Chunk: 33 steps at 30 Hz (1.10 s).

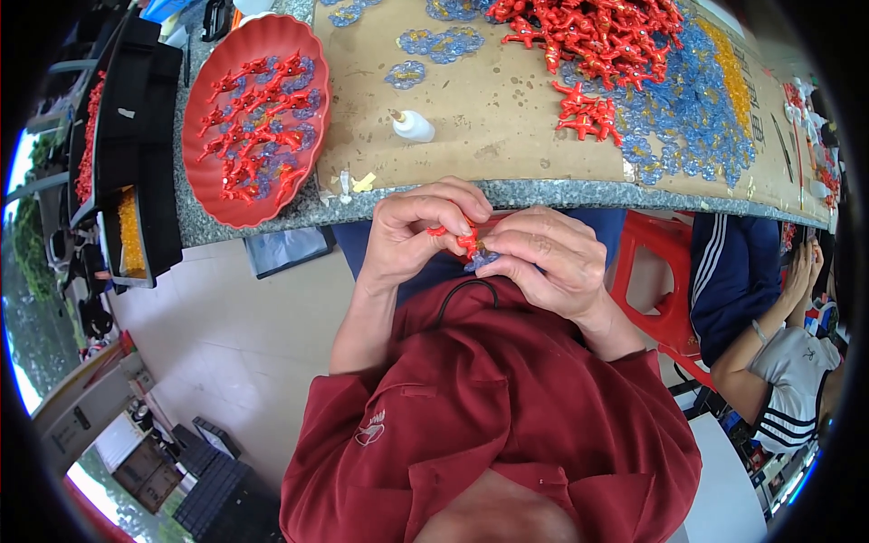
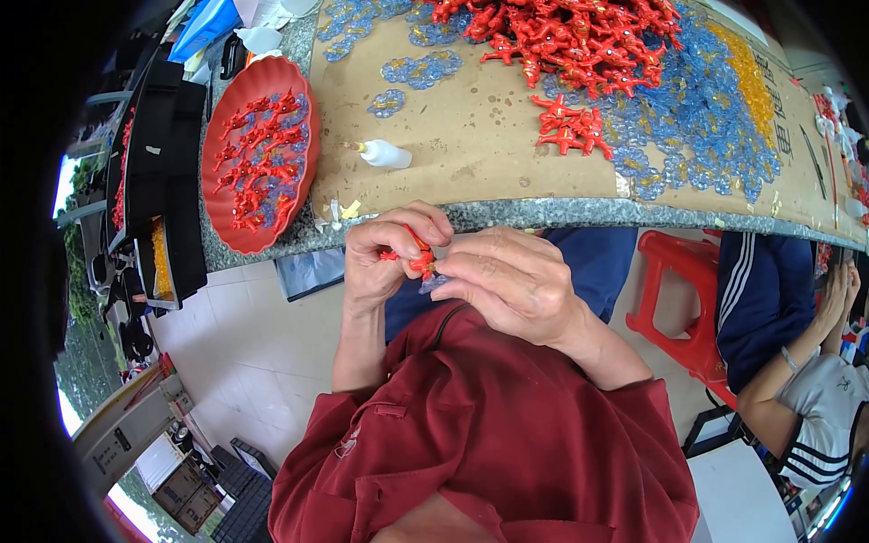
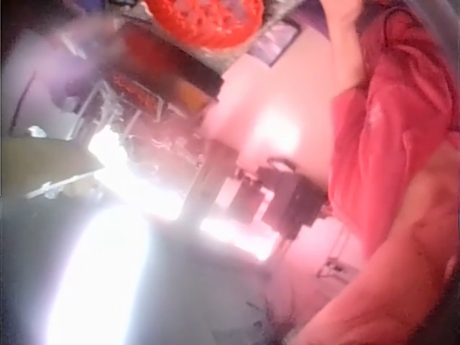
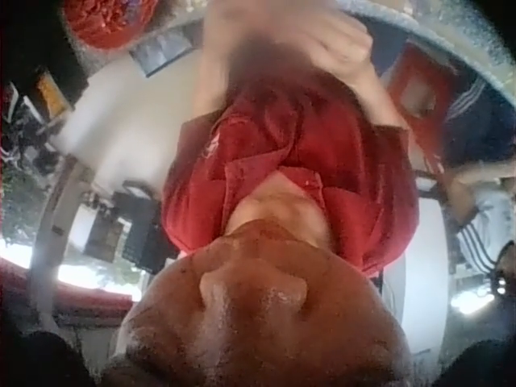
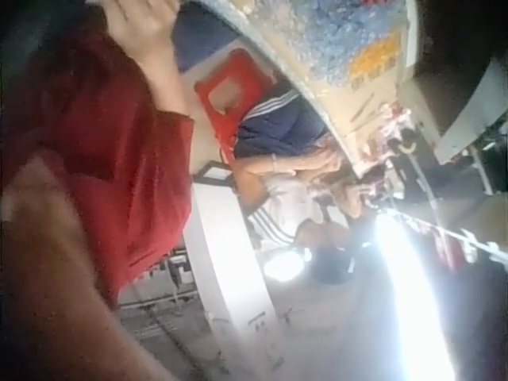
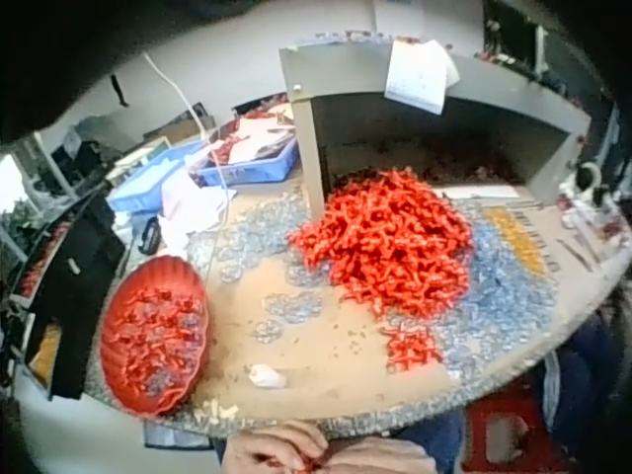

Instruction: The person assembles toy figurines by applying glue from a bottle onto plastic figures, attaching them to plastic bases by hand, and placing the assembled figures into a tray.

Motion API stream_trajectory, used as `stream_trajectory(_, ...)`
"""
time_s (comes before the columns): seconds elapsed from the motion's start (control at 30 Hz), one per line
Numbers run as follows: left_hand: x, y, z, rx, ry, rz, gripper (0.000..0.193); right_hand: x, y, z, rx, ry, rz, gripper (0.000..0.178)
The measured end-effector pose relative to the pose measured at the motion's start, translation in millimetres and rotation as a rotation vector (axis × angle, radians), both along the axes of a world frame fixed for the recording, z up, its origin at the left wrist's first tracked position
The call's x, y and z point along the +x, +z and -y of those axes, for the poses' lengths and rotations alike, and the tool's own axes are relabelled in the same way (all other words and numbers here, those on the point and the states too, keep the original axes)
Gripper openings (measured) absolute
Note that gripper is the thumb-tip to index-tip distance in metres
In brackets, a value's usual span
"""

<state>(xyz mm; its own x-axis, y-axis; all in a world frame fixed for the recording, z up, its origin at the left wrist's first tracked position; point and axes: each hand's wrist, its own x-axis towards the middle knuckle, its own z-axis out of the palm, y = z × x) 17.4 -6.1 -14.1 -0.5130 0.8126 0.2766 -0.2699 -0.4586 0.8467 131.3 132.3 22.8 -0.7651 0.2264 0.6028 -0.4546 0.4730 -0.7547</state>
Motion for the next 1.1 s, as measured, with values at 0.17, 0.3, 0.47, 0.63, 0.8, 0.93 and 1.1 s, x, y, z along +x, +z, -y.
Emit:
stream_trajectory(0.17, 1.6, 2.2, 1.7, -0.007, 0.136, -0.202, 0.009, 0.9, -2.0, 3.6, 0.007, -0.034, -0.009, 0.025)
stream_trajectory(0.3, 2.8, -7.0, -1.1, 0.011, -0.002, 0.0, 0.007, 0.5, -2.6, 1.6, 0.056, 0.013, -0.029, 0.026)
stream_trajectory(0.47, -1.2, 1.1, 0.7, -0.116, 0.039, -0.143, 0.01, -1.9, -8.1, -1.2, 0.027, 0.019, -0.016, 0.026)
stream_trajectory(0.63, 4.8, 17.2, 6.0, -0.231, 0.161, -0.196, 0.018, -4.9, -6.0, 0.0, 0.004, 0.025, -0.01, 0.023)
stream_trajectory(0.8, 6.4, 25.0, 7.1, -0.181, 0.166, -0.24, 0.012, -3.0, -3.1, 1.9, 0.003, 0.047, -0.019, 0.023)
stream_trajectory(0.93, 0.3, 42.5, 20.6, -0.187, 0.196, -0.254, 0.017, -13.2, 6.7, 5.3, -0.062, 0.131, -0.028, 0.031)
stream_trajectory(1.1, -40.5, 90.8, 47.3, -0.524, 0.533, -0.322, 0.015, -22.5, 9.2, -3.3, 0.0, -0.008, 0.112, 0.035)
